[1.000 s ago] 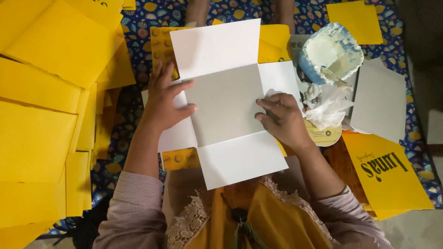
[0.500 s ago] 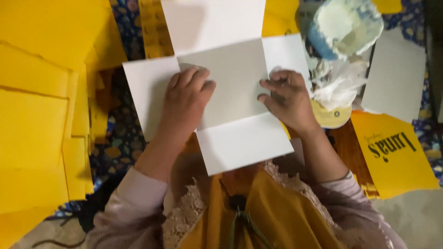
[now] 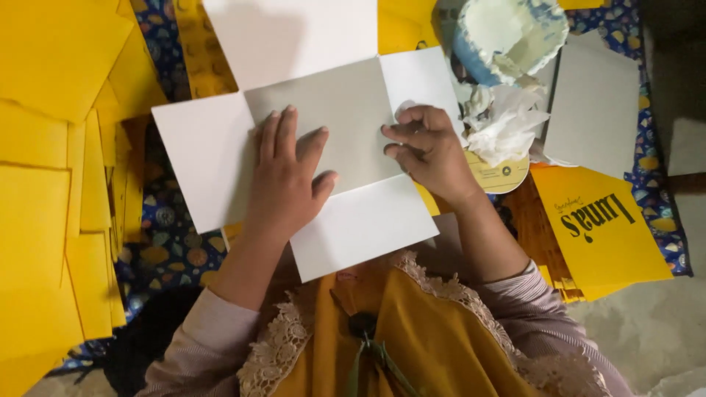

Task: The person applies glue with a stick onto white paper inserts and spreads it, then places the insert into a yellow printed paper bag and folds and presses the bag flaps closed, setting finished bags aside and repeating with the next bag.

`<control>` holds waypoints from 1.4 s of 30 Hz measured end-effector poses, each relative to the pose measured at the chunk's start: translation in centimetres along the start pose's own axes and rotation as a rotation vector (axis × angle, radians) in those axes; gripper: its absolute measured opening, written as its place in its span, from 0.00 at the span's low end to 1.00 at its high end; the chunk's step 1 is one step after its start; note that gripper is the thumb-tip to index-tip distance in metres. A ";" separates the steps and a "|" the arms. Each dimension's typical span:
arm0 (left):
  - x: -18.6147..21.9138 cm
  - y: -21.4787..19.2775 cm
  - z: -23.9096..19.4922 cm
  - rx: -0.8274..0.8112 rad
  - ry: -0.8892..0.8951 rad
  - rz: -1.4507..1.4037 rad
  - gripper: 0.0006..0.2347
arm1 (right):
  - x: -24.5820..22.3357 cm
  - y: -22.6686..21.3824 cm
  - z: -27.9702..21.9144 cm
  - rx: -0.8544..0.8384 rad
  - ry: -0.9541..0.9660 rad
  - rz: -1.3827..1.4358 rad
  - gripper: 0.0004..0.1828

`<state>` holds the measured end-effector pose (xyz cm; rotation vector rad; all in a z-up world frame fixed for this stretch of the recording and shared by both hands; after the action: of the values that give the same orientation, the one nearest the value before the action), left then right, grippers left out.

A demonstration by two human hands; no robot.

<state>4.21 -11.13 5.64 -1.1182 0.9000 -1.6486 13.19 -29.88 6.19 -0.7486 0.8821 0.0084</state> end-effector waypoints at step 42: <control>0.3 0.0 -0.8 0.089 0.043 -0.021 0.28 | -0.8 -13.7 -3.7 0.543 -0.090 -0.385 0.08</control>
<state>3.45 -11.35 5.45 -1.0381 0.8365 -1.7189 14.26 -42.09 13.29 -0.3919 0.6011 -0.5164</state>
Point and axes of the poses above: each hand's wrist, its own z-axis towards the middle knuckle, its own y-axis out of the palm, x = y × z, the point moved 9 cm from there along z, towards the middle knuckle, and after that the axes turned 1 degree about -z, right-handed, at the moved point
